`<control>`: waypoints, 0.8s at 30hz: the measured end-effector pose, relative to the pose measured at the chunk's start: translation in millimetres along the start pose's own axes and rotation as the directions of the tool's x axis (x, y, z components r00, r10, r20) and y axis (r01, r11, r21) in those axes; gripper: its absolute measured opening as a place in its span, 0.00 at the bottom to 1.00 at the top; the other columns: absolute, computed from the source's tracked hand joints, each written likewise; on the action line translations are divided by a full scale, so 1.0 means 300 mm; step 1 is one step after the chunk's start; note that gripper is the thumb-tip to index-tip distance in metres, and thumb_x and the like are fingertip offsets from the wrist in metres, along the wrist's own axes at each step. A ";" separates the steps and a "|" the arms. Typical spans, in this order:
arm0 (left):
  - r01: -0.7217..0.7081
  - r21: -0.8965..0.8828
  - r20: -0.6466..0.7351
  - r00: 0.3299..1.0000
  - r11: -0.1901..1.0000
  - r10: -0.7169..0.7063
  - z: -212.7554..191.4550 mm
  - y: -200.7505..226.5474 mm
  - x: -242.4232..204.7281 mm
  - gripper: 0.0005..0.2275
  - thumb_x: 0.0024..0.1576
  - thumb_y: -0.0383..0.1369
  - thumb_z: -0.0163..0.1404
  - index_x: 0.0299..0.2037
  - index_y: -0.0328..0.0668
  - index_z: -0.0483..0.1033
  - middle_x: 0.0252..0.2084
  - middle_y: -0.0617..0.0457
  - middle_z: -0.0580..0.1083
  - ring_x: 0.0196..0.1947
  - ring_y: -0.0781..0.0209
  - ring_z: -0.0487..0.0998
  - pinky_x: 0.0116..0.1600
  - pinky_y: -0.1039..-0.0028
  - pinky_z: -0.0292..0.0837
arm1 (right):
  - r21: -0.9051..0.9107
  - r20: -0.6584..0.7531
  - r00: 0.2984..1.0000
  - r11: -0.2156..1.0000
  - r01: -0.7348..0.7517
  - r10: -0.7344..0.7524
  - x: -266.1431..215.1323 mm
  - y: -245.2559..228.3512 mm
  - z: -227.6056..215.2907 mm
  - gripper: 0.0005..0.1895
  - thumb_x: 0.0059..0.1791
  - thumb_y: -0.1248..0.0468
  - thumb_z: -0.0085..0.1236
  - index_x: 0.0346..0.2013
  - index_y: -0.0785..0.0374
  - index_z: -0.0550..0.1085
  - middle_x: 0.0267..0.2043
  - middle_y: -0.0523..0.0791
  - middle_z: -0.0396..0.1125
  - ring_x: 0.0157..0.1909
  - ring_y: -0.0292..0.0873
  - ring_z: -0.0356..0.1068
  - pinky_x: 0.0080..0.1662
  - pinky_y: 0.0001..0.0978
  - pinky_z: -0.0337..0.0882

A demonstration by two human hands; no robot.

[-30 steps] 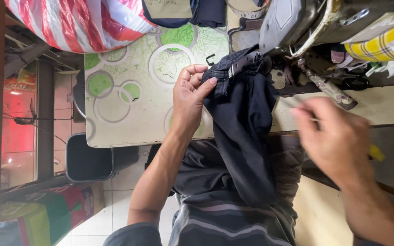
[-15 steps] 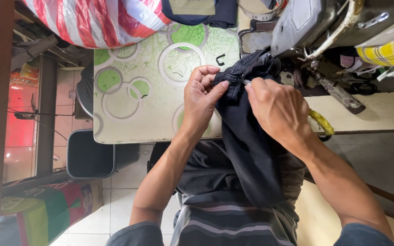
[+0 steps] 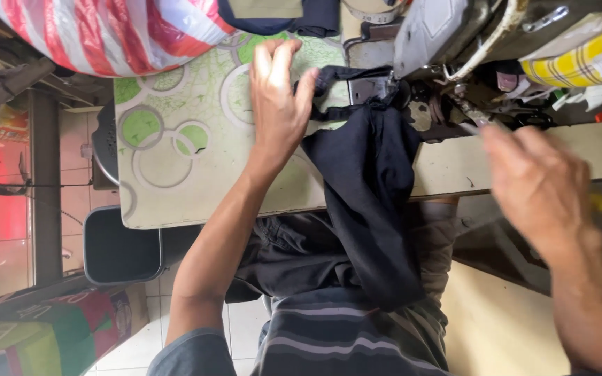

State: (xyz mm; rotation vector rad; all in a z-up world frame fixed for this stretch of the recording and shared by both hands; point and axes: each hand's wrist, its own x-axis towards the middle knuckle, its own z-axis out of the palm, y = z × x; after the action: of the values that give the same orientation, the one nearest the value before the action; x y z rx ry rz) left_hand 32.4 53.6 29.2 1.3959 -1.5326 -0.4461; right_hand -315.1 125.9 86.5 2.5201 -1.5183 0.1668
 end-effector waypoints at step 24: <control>-0.464 0.173 0.377 0.846 0.869 0.377 0.236 0.149 -0.103 0.02 0.58 0.32 0.52 0.34 0.49 0.72 0.36 0.56 0.72 0.34 0.51 0.74 0.44 0.58 0.55 | 0.465 -0.424 0.905 0.866 0.186 0.033 0.217 -0.097 0.180 0.05 0.56 0.74 0.63 0.45 0.75 0.81 0.40 0.54 0.75 0.38 0.53 0.73 0.41 0.43 0.70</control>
State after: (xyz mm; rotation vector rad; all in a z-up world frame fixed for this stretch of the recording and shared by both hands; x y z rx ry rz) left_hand -54.6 70.3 20.0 1.1537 -2.1834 -0.2139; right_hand -259.2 71.0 43.4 2.6481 -1.3097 1.1501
